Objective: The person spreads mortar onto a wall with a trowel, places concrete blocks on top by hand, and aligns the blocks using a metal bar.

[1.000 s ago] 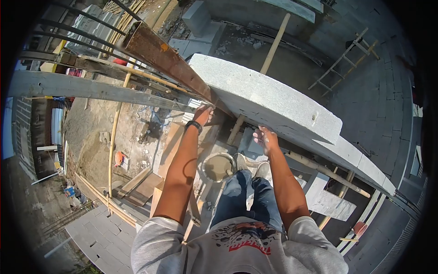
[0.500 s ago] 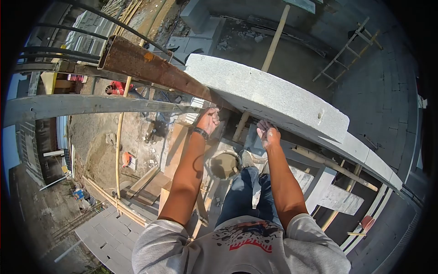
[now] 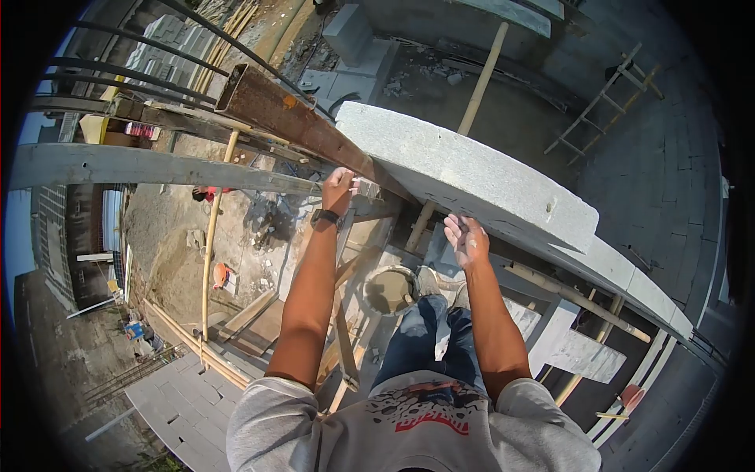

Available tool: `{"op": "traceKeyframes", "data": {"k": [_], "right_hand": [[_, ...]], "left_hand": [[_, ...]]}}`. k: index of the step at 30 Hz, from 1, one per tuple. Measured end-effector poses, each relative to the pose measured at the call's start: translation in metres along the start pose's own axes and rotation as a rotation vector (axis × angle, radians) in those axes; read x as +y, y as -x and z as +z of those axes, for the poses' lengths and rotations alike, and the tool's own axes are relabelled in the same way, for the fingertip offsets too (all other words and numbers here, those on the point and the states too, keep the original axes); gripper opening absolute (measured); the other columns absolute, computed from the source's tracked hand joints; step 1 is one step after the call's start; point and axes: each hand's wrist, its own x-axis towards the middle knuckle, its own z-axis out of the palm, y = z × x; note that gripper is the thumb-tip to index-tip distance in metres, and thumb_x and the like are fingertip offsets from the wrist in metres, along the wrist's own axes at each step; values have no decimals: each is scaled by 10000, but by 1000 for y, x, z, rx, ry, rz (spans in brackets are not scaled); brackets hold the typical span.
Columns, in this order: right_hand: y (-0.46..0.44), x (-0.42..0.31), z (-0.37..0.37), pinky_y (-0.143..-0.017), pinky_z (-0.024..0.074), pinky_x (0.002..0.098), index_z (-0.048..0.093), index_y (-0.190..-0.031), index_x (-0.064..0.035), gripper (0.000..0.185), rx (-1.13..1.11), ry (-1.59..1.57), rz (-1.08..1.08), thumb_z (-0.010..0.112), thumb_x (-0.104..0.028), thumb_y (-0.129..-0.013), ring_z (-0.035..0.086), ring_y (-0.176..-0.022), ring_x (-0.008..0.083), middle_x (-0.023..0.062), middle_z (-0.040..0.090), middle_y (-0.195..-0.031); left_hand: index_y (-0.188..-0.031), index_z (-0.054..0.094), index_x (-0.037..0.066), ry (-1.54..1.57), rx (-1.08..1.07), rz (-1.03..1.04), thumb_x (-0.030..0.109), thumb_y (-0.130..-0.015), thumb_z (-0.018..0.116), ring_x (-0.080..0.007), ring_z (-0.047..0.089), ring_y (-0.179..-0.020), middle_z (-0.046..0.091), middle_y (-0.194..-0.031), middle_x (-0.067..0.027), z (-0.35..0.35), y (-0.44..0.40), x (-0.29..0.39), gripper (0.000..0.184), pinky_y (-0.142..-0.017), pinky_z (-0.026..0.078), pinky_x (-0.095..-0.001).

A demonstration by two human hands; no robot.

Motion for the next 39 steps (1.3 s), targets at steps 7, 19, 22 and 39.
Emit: {"op": "traceKeyframes", "data": {"k": [7,19,22,39], "right_hand": [[52,-34,29,-855,530,364,631,-1129,-71,240,-156,73,-38,625,-238,-956,667,-980,232,96,674,-1095],[126,-127,84,-820,544,318,621,-1216,-72,353,-251,97,-215,632,-321,-966,658,-940,180,56,666,-1057],[145,-139,97,-821,547,320,604,-1247,-50,401,-290,198,-232,619,-342,-972,661,-940,188,71,662,-1080],[173,-43,231,-854,509,299,613,-1262,10,384,-616,950,-625,651,-212,-951,644,-1018,167,93,691,-1118]], "left_hand": [[-806,576,58,135,-15,19,184,-974,581,-54,543,-591,568,-684,11,-17,-1,76,210,-508,428,-221],[-932,643,20,309,-48,162,183,-967,606,-45,517,-624,575,-757,31,-20,39,208,171,-558,426,-210],[-939,646,42,351,-45,147,227,-960,639,-42,524,-627,586,-777,35,-24,43,220,186,-556,430,-209],[-1141,656,56,638,78,-31,168,-985,595,-152,640,-783,677,-1010,-27,1,99,229,201,-691,566,-288]]}}
